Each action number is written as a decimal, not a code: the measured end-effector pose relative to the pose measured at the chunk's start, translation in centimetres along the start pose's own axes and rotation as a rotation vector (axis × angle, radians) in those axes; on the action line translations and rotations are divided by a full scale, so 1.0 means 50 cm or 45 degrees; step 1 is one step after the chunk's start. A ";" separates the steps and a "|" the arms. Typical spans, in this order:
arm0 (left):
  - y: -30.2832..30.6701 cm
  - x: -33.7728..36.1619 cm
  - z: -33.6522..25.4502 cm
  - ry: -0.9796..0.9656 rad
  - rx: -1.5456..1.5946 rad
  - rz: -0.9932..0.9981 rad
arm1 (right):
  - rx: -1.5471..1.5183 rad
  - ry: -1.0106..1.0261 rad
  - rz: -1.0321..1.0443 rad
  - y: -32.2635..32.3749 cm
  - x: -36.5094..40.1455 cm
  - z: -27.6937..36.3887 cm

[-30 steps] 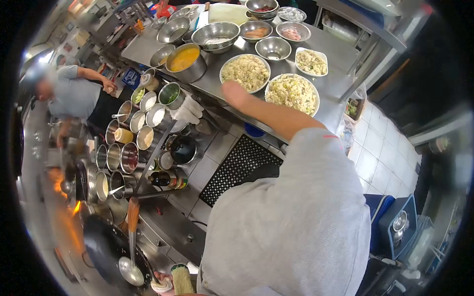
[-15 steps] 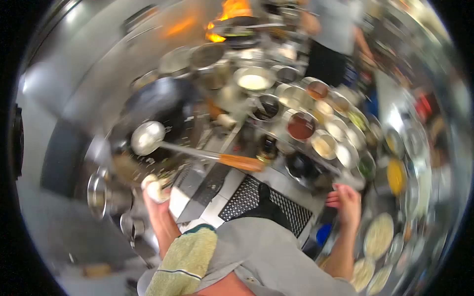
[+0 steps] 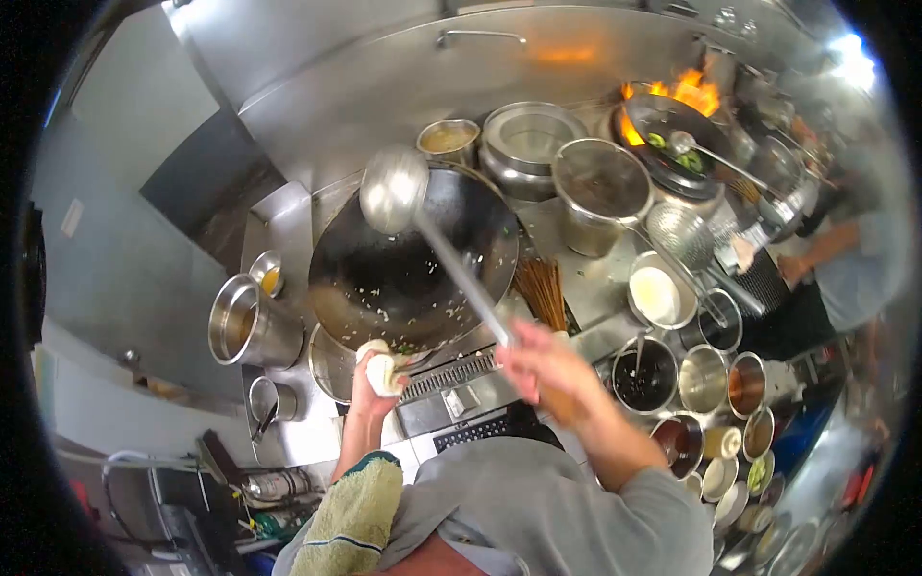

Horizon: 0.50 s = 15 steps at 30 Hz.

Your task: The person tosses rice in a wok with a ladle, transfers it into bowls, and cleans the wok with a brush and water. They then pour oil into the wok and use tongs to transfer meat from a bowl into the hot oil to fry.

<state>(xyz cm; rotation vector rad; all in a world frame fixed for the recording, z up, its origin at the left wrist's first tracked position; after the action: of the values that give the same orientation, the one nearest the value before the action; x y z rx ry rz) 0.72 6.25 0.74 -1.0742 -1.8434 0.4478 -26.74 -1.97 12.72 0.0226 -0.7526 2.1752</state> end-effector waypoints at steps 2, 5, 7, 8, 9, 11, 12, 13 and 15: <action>-0.037 -0.042 0.003 -0.032 0.013 -0.024 | 0.303 0.225 0.118 0.057 -0.164 0.087; -0.071 -0.097 -0.002 -0.031 0.020 -0.100 | 0.719 0.463 -0.018 0.109 -0.422 0.205; -0.085 -0.127 -0.005 -0.097 0.002 -0.041 | 1.074 0.456 -0.045 0.156 -0.596 0.252; -0.083 -0.142 -0.004 -0.100 -0.020 -0.060 | 1.374 0.395 -0.144 0.152 -0.646 0.289; -0.083 -0.156 0.000 -0.097 -0.042 -0.080 | 1.620 0.291 -0.095 0.175 -0.745 0.302; -0.077 -0.178 0.003 -0.081 -0.117 -0.081 | 2.315 0.158 -0.229 0.151 -0.799 0.319; -0.083 -0.178 0.002 -0.066 -0.132 -0.143 | 2.462 0.317 -0.210 0.169 -0.852 0.319; -0.087 -0.183 0.009 -0.088 -0.074 -0.127 | 2.600 0.481 -0.197 0.221 -0.927 0.294; -0.063 -0.182 0.012 -0.095 0.012 -0.099 | 2.817 0.631 -0.117 0.211 -0.942 0.283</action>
<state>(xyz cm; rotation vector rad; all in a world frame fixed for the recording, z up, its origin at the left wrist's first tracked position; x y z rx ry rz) 0.42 -2.88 -2.28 -0.9873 -1.9398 0.4563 -6.01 -47.39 6.79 0.5541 1.9482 1.6709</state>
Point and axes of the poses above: each hand's wrist, its own x-axis away from the middle knuckle, its own y-axis out of the back of the hand, z = x × y, the point moved 4 cm from there along -x, towards the middle knuckle, and after that the axes turned 5 degrees about y, right-handed, at the moved point
